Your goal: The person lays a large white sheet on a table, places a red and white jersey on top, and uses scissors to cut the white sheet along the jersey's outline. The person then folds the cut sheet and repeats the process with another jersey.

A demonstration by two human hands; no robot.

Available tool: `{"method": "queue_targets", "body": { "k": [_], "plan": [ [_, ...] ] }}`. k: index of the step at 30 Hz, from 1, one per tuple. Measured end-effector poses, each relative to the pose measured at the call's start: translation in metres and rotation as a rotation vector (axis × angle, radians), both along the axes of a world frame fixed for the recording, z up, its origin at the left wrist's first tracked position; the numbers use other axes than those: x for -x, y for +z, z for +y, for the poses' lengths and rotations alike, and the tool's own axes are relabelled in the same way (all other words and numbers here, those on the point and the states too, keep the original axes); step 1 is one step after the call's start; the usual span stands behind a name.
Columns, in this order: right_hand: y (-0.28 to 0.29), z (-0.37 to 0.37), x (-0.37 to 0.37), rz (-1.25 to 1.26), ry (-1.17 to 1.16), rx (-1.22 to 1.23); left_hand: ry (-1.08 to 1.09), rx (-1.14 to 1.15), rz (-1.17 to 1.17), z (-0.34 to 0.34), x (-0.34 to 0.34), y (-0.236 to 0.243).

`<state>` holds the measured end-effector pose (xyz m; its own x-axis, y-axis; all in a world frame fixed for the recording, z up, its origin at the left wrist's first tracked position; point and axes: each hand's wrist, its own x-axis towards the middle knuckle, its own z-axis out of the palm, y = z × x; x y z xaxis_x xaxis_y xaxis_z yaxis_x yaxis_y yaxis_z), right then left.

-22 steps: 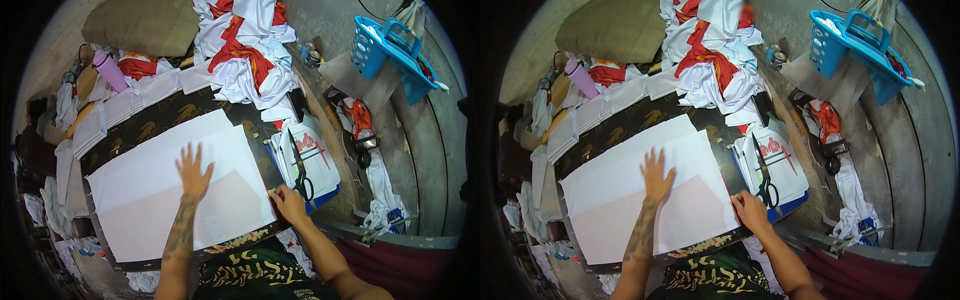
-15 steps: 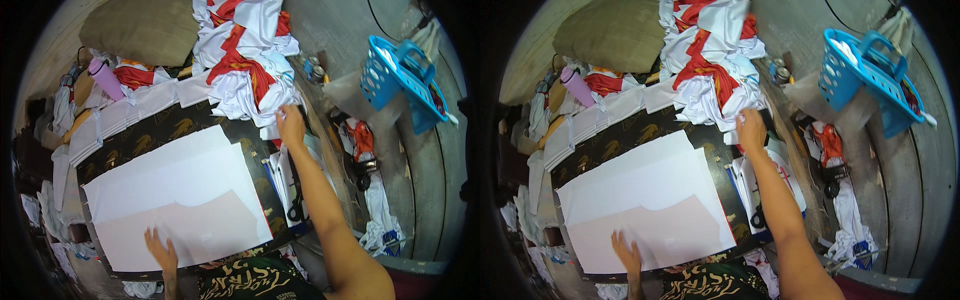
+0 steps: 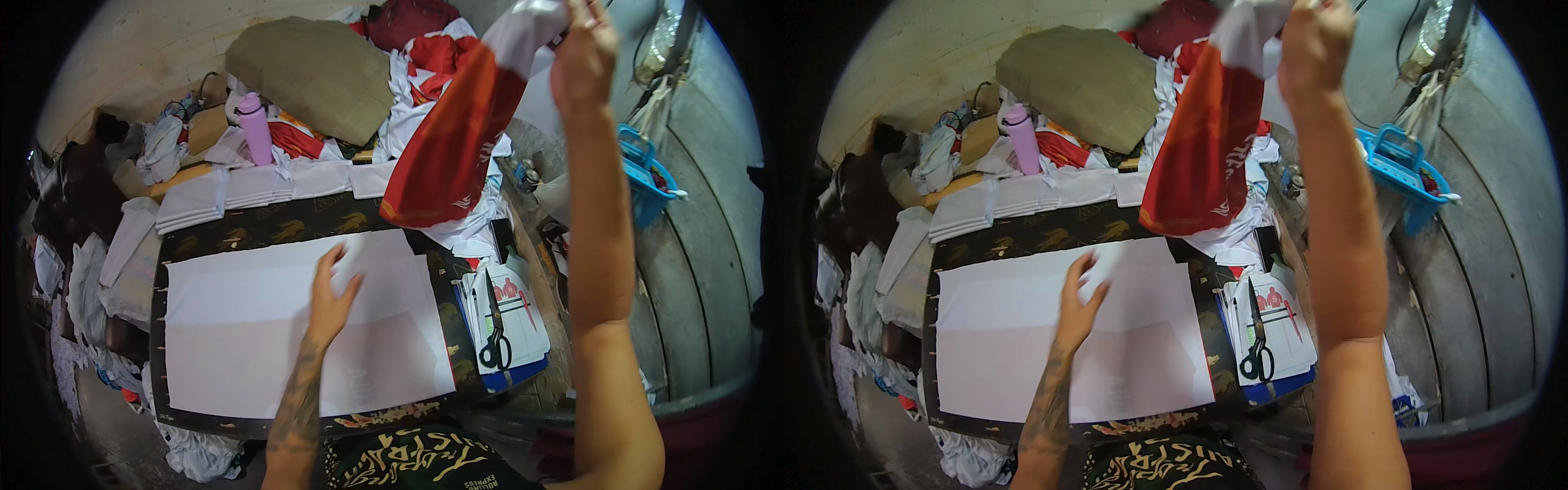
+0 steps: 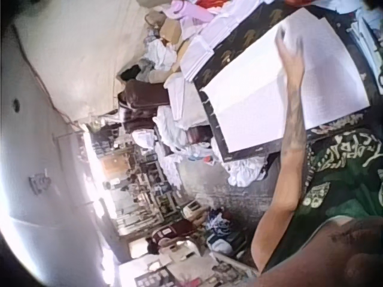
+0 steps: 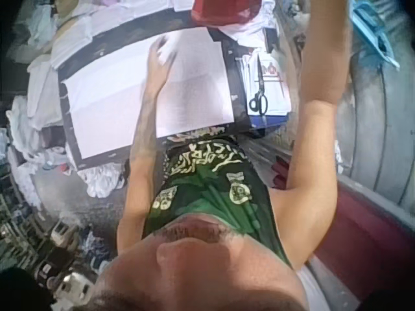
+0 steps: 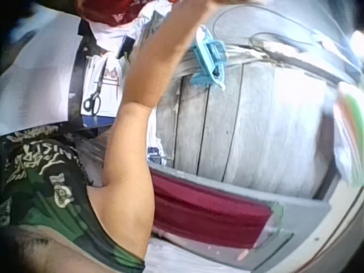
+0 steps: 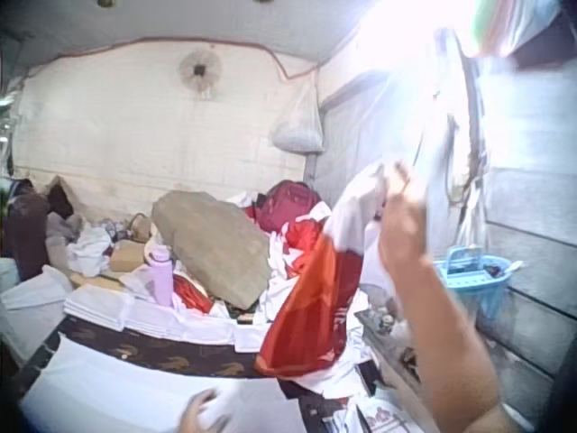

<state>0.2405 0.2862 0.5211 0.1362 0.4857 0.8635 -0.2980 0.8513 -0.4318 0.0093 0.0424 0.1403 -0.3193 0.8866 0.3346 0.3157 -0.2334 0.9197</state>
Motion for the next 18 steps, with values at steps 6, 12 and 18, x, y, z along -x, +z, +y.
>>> {"method": "queue_targets", "body": {
  "k": [6,12,18],
  "plan": [
    [0.151,-0.172,-0.009,-0.336,-0.139,-0.500,-0.222,-0.349,-0.064,0.025,-0.023,0.160],
    [0.153,-0.289,0.046,-0.811,0.138,0.187,-0.674,-0.722,-0.139,-0.070,0.018,0.333],
    [0.025,-0.333,0.064,-0.950,0.235,-0.027,-0.680,-0.149,0.346,-0.171,0.094,0.368]
  ]
}}
